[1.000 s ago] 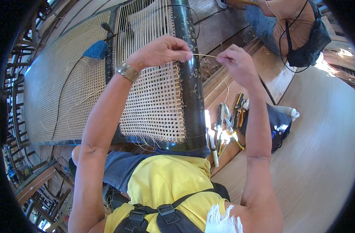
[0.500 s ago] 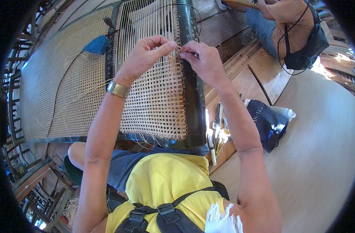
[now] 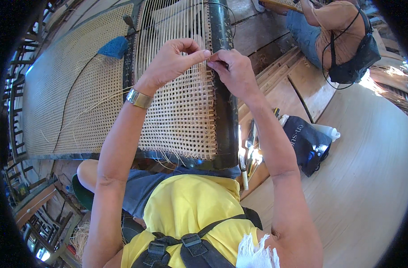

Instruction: Weaving a cane or rattan pattern into a furniture frame.

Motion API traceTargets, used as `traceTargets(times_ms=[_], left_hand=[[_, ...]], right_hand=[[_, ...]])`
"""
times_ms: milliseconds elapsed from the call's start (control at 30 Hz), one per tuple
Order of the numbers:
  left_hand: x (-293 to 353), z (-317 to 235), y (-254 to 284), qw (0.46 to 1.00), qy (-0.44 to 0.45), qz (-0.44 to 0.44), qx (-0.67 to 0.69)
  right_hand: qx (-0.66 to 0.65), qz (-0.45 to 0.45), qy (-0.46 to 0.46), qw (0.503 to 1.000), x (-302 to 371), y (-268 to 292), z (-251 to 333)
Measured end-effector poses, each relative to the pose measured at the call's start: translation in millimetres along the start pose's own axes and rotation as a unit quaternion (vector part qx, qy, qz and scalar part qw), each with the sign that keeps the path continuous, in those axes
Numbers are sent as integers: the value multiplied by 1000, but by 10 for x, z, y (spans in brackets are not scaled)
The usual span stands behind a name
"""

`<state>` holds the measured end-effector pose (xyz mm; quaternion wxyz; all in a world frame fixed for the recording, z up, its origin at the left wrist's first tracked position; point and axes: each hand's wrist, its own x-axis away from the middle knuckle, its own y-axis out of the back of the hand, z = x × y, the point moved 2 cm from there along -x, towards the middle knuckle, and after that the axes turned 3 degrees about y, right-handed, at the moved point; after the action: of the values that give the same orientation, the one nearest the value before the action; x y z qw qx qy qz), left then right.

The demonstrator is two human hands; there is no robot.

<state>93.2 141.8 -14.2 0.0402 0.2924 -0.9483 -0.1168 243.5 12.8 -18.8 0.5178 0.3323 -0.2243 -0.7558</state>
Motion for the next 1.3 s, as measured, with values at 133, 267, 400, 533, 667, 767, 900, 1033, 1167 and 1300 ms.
traceTargets(times_ms=[133, 267, 400, 533, 667, 767, 900, 1033, 1167, 1300], left_hand=[[-45, 18, -23, 999, -3, -26, -48], [-59, -92, -37, 993, 20, -6, -118], [-162, -143, -145, 976, -38, -21, -214], [-217, -166, -252, 970, -34, -23, -241], [-249, -192, -258, 953, -3, -14, -303], [-263, -147, -336, 945, -7, -1, -326], [-284, -138, -447, 934, -10, -14, -358], [-243, -128, -423, 920, -21, -47, -388], [-264, -84, -427, 940, -98, -43, -323], [-271, -18, -359, 966, -76, -15, -245]], right_hand=[[-26, -9, 92, 995, 18, -48, -92], [-69, 12, -20, 997, 133, 72, -46], [-93, 20, -86, 992, 331, 214, -197], [-162, -12, -125, 979, 479, 267, -381], [-202, -34, -123, 971, 517, 194, -551], [-312, -60, -223, 921, 525, 17, -813], [-630, -122, -333, 691, 537, -394, -1521], [-742, -47, -335, 579, 529, -766, -1340], [-827, -20, -358, 432, 519, -940, -1090], [-820, -13, -354, 450, 851, -902, -1059]])
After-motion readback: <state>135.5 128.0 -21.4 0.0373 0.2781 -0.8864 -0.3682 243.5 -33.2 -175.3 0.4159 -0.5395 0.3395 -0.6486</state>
